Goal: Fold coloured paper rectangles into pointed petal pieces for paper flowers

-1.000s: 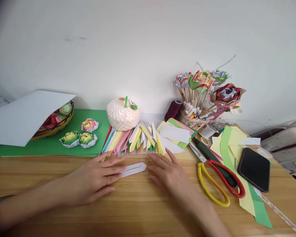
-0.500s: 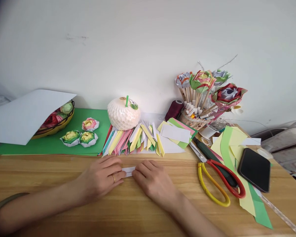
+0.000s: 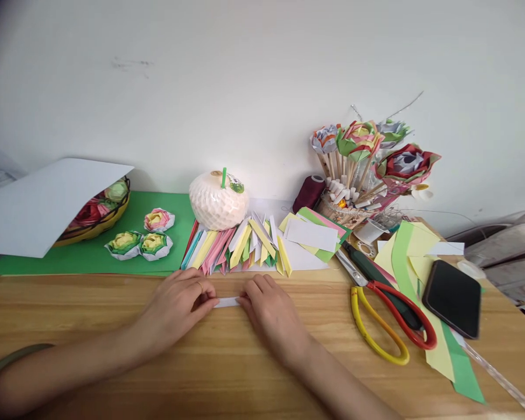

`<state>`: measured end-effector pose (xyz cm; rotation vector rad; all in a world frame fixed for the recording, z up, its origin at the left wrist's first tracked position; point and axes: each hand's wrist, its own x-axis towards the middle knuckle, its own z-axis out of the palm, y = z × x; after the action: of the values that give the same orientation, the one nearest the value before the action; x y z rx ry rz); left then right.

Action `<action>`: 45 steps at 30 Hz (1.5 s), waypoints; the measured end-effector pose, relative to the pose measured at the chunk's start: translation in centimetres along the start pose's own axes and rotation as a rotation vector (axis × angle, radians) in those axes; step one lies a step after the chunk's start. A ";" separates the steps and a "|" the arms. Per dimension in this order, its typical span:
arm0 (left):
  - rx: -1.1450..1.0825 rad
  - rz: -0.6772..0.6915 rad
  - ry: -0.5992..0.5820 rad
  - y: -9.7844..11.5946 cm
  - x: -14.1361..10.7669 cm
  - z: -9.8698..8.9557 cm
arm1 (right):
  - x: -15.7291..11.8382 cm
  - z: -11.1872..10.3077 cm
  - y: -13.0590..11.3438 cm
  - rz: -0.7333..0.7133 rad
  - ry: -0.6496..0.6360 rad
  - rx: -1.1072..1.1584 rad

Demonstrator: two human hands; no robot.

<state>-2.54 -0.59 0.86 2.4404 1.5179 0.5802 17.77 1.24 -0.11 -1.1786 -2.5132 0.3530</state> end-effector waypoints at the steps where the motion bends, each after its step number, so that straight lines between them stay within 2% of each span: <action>1: 0.019 -0.005 -0.005 0.0 0.1 -0.1 | 0.0 0.0 0.0 0.015 -0.004 0.000; 5: 0.083 0.034 -0.031 -0.2 0.2 -0.1 | 0.1 -0.7 0.0 0.053 -0.023 0.004; 10: 0.107 0.120 -0.008 -0.4 0.0 0.1 | 0.0 -1.6 0.4 0.067 -0.059 0.023; 18: -0.037 0.154 0.004 -0.6 -0.2 0.1 | 0.1 -1.8 0.8 0.036 -0.029 0.146; 21: -0.123 0.178 0.077 -0.7 -0.3 0.3 | 0.0 -1.8 0.0 0.005 -0.041 0.162; 24: -0.182 0.226 0.164 -0.3 -0.5 0.6 | -0.3 -1.5 -1.1 -0.112 -0.069 0.160; 27: -0.116 0.330 0.225 0.3 -0.7 0.9 | -0.6 -0.8 -1.8 -0.220 -0.047 0.078; 32: 0.049 0.498 0.276 0.8 -0.7 1.0 | -1.0 -0.3 -2.3 -0.267 0.013 -0.052; 36: 0.039 0.489 0.305 0.8 -0.7 0.8 | -1.1 -1.2 -2.2 -0.281 -0.037 -0.079; 40: -0.046 0.435 0.266 0.6 -0.6 0.6 | -1.0 -2.3 -1.9 -0.302 -0.117 -0.107; 45: -0.014 0.515 0.210 -0.2 -0.5 0.3 | -1.0 -2.8 -1.2 -0.311 -0.143 -0.098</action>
<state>-2.76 -0.96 0.42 2.8398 0.9218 0.9578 18.72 -0.07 2.70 -0.7996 -2.8111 0.2434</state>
